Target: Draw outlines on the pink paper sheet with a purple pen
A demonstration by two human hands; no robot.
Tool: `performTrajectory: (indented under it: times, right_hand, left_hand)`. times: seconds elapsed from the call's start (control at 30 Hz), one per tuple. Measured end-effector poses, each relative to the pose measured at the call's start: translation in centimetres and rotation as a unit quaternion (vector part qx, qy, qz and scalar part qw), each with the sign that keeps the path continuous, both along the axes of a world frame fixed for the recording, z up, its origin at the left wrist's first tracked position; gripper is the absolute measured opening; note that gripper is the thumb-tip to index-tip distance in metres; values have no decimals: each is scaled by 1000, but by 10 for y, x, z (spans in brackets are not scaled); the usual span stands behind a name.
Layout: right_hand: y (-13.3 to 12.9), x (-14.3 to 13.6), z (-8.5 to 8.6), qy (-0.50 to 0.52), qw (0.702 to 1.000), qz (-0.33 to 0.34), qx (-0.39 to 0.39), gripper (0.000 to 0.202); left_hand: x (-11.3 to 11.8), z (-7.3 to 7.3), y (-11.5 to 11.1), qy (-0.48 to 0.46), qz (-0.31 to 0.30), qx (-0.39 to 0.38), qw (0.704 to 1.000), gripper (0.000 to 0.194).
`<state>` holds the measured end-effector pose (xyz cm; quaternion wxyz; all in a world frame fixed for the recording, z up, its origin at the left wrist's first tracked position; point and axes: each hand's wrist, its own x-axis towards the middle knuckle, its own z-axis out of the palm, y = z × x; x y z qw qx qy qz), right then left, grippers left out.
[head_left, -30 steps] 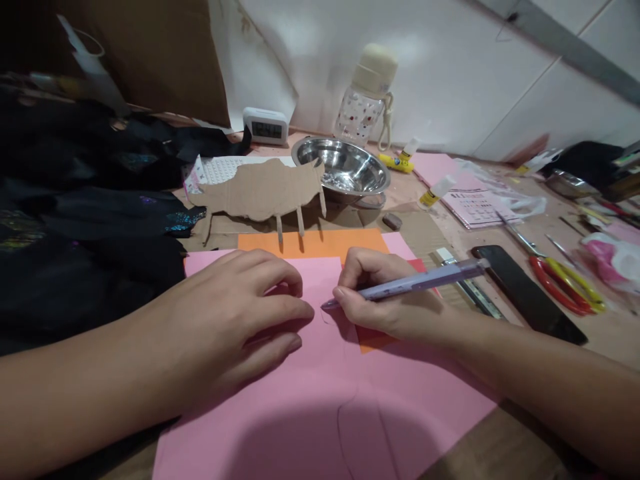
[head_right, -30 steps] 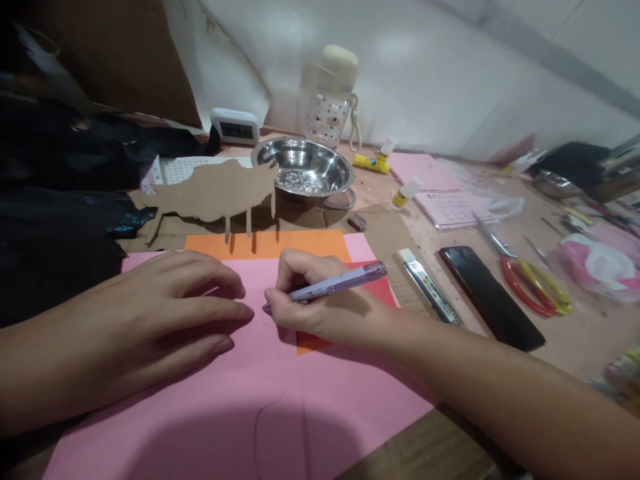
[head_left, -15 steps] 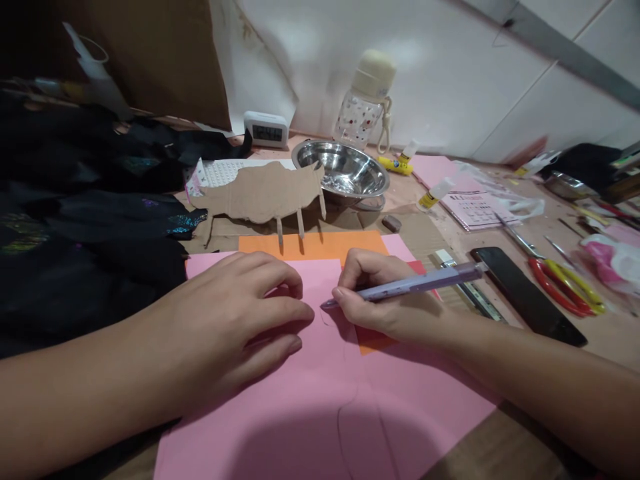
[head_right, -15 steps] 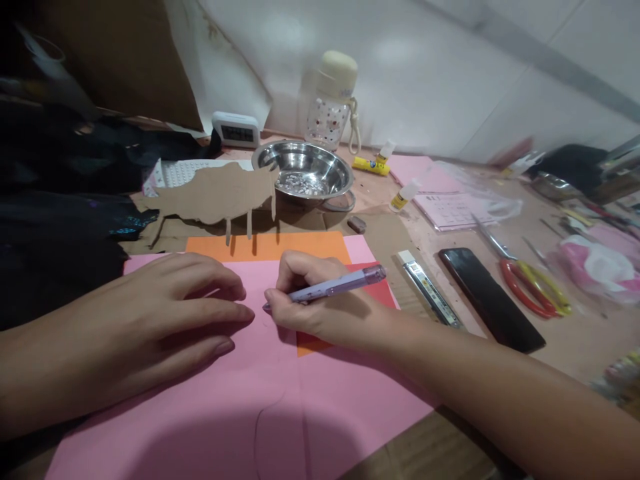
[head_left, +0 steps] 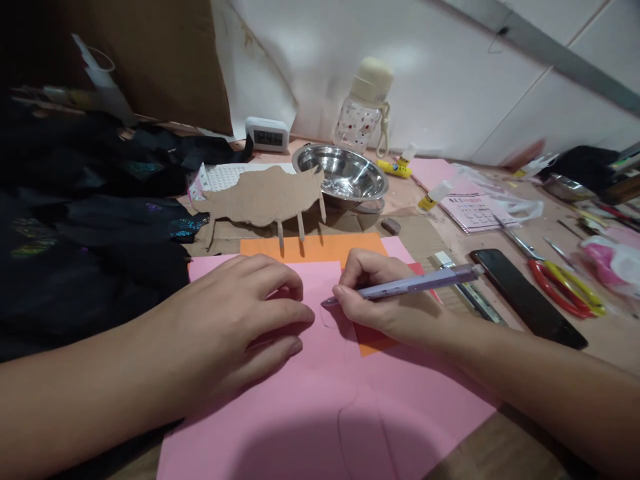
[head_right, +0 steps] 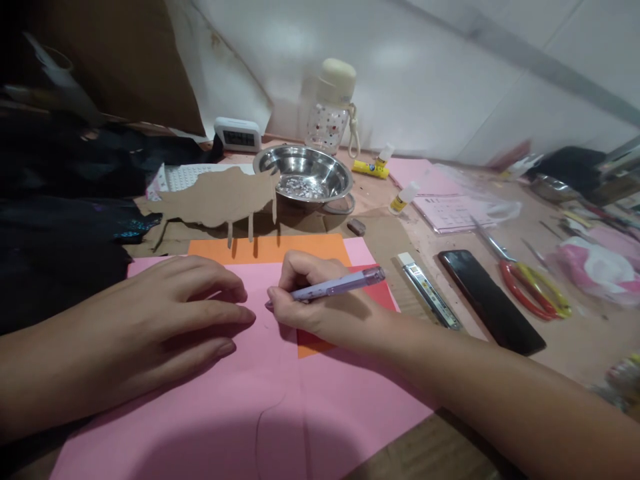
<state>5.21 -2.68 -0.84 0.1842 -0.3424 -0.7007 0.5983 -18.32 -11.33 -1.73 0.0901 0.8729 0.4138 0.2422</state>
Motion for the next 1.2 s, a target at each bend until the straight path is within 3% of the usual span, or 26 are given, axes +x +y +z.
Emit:
performTrajectory:
  times: [0.17, 0.37, 0.53, 1.0, 1.2]
  right_hand:
    - [0, -1, -2, -7, 999, -41, 22, 29]
    - [-1, 1, -3, 5, 1000, -21, -22, 28]
    - [1, -2, -2, -8, 999, -41, 32, 28]
    - [0, -2, -4, -4, 997, -55, 47, 28]
    - [0, -1, -3, -3, 1000, -17, 12, 26]
  left_hand:
    - [0, 0, 0, -3, -2, 3, 1000, 25]
    - [1, 0, 0, -3, -4, 4, 1000, 25]
    - [1, 2, 0, -3, -2, 4, 1000, 25]
    - [2, 1, -2, -2, 0, 0, 1000, 25]
    - [2, 2, -1, 1, 1, -1, 1000, 25]
